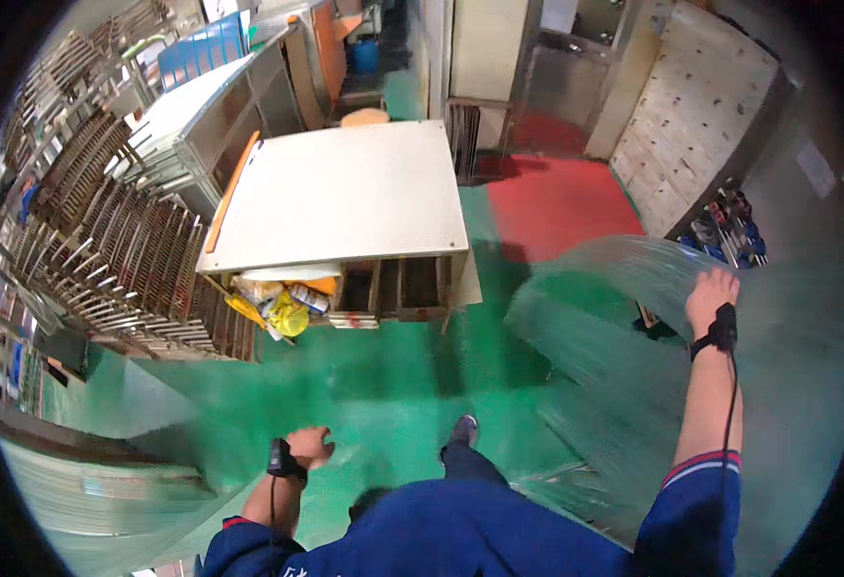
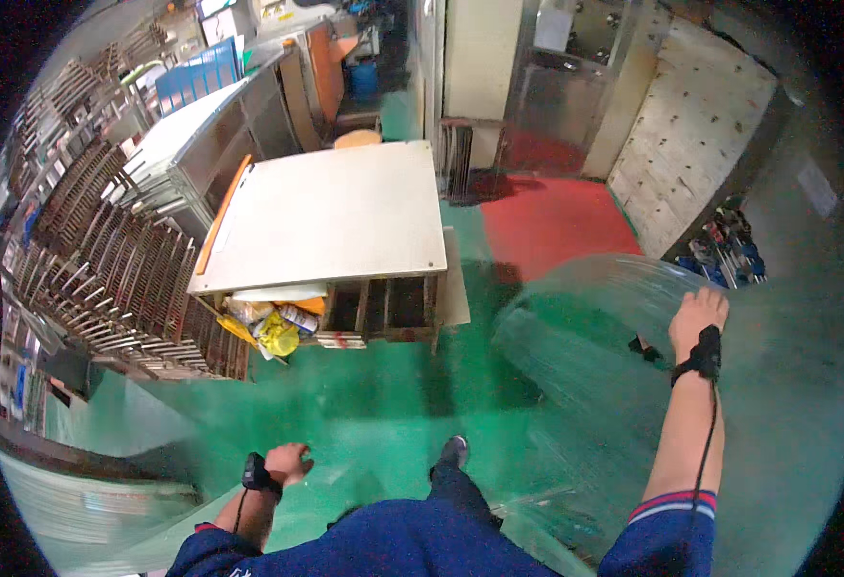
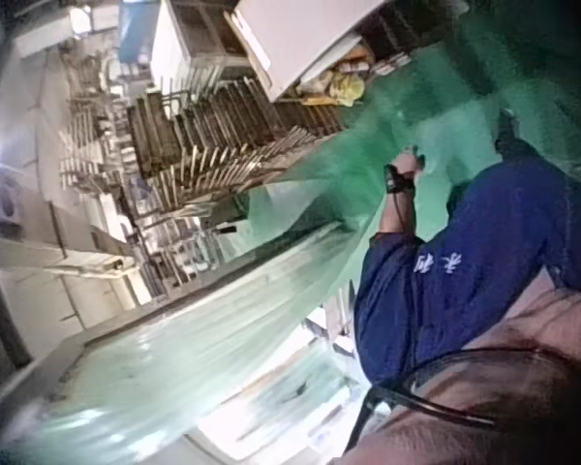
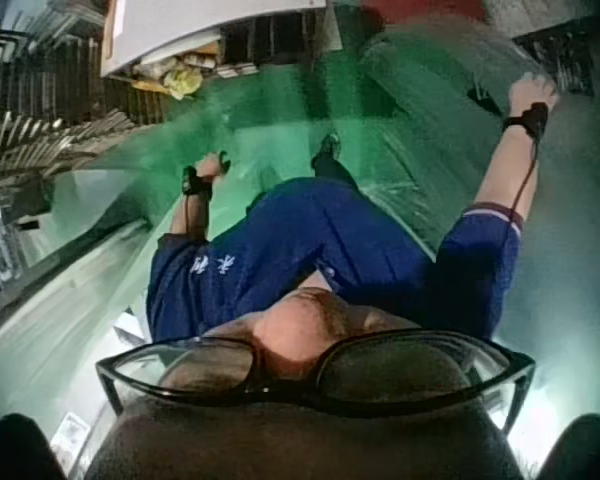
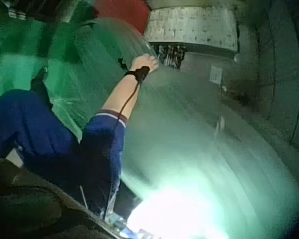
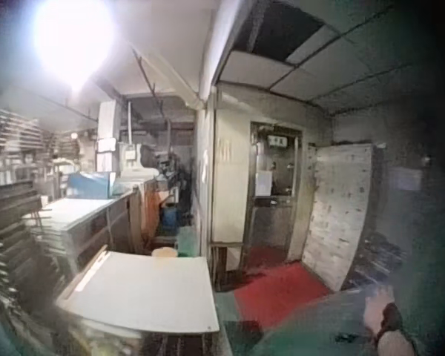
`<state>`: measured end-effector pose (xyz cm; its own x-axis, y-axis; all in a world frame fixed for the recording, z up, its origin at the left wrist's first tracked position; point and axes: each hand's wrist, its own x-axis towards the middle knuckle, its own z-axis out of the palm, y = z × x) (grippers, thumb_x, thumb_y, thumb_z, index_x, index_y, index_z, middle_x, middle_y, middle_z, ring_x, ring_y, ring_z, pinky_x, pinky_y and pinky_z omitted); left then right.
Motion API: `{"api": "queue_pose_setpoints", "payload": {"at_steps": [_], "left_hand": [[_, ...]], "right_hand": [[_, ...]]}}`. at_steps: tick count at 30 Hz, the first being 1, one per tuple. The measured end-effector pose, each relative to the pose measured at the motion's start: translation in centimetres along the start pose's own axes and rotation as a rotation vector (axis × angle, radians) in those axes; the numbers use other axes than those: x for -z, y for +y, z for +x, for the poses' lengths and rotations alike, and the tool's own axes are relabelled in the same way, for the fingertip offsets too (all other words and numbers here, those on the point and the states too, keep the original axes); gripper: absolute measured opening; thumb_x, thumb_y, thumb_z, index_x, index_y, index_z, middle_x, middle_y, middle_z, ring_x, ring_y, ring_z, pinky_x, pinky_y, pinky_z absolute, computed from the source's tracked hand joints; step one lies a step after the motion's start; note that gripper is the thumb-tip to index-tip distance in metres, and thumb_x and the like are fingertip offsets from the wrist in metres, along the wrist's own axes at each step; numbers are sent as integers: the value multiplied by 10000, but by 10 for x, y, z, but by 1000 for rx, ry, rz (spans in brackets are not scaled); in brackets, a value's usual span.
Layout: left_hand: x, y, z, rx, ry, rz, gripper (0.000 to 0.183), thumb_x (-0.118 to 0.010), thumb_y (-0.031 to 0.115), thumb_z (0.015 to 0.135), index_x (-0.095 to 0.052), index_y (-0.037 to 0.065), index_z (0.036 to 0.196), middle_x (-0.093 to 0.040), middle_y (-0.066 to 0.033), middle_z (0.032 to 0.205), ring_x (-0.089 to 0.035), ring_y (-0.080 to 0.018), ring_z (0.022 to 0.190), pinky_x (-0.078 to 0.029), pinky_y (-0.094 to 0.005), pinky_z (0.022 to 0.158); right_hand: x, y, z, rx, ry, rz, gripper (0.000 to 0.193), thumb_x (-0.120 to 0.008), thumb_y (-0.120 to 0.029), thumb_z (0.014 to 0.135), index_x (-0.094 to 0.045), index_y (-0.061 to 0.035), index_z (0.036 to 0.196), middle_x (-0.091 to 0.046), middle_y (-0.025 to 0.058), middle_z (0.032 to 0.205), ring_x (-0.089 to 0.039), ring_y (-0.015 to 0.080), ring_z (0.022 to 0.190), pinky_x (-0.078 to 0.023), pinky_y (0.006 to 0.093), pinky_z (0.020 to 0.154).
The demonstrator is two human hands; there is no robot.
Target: The worker moves large production sheets from a machine to storage racks and records status information using a marker.
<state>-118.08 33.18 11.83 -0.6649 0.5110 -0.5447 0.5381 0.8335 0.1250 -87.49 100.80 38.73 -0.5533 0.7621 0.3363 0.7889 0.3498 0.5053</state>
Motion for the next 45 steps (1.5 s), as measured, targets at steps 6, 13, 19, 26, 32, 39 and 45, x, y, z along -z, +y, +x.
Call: {"api": "queue_pose_setpoints", "payload": {"at_steps": [6,13,19,26,32,39,45], "left_hand": [[34,30,77,171,74,-322,363,-632,304,881,-653,102,1182,-690,-140,1105,-659,-327,1039,-535,-435,890],[180,157,181,-197,715,-476,283,-668,43,814,-649,77,1095,-663,-118,953,-646,-326,860,-528,-416,762],[329,257,290,-473,573,-296,356,-710,90,783,-643,67,1132,-647,-146,1059,-614,-360,1013,-512,-453,887],[356,337,487,-330,509,-252,380,-693,199,810,-617,102,1170,-610,-136,1158,-574,-356,1085,-483,-451,948],[382,414,564,9,477,-324,454,-708,239,804,-610,144,1237,-596,-139,1166,-548,-360,1139,-472,-449,980],[393,440,599,242,515,-375,426,-693,196,791,-625,117,1205,-611,-150,1122,-567,-367,1083,-482,-459,954],[452,463,668,184,712,-498,413,-681,162,781,-624,103,1185,-605,-139,1139,-566,-360,1085,-480,-452,954]], "right_hand": [[-89,-76,174,7,-235,316,354,-535,-227,851,-676,-32,1111,-692,237,1093,-658,425,1036,-525,511,896],[-194,-166,257,96,-476,512,315,-578,-259,859,-671,-65,1088,-677,242,1102,-633,415,1070,-515,523,897],[-325,-203,287,347,-636,512,337,-554,-306,898,-734,-24,942,-702,197,1011,-669,400,953,-536,524,822],[-518,-154,345,1268,-872,222,269,-612,-247,832,-737,-61,982,-709,150,1052,-668,329,1008,-544,447,879],[-582,-183,548,742,-950,597,261,-642,-239,841,-692,-12,959,-707,202,976,-675,375,909,-520,462,794],[-397,-400,792,662,-538,1099,267,-636,-240,906,-680,-55,1094,-701,223,1019,-681,379,1004,-545,431,857],[-336,-531,851,1357,-691,930,338,-605,-302,917,-669,-81,1165,-679,197,1146,-641,395,1070,-516,469,920]]}}
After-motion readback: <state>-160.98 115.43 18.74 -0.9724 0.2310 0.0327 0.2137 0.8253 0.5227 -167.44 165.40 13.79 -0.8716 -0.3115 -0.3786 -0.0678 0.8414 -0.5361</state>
